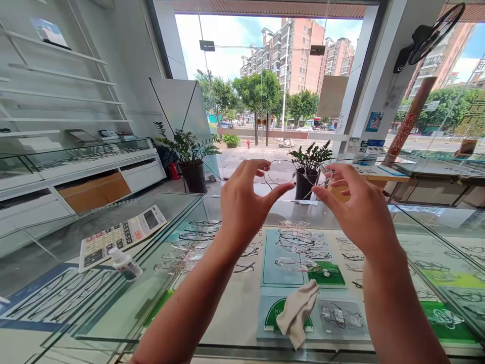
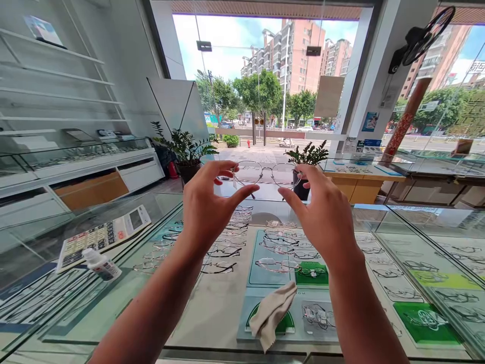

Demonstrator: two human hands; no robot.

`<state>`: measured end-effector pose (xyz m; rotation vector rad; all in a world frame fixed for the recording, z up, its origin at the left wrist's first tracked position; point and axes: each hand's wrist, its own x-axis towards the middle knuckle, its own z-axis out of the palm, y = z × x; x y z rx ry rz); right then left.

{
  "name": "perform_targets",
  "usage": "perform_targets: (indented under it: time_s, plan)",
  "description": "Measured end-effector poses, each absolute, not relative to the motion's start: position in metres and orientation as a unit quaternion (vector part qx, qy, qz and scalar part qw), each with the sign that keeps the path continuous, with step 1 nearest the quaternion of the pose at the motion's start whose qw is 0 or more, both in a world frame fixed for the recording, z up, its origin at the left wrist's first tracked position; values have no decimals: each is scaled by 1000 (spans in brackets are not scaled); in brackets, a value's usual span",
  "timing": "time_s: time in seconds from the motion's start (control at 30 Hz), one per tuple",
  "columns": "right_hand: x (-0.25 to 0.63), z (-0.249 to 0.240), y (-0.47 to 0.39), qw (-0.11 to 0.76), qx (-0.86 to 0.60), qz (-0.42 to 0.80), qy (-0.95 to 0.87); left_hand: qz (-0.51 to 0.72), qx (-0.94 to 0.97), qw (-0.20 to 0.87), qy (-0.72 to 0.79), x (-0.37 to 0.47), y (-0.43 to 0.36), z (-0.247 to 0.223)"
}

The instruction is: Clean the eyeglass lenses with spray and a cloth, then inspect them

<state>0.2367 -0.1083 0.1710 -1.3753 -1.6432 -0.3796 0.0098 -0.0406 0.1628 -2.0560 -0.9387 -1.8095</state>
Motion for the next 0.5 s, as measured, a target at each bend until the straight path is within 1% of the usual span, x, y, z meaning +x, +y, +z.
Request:
perform_targets:
  time_s: [0.27, 0.5]
  plan:
    - [242, 169, -102, 451, -569, -147, -672, -605, -725, 114, -308, 7, -43, 164]
    - [247, 169, -101, 454, -584, -98, -666, -646, -699, 142, -273, 18, -40, 158]
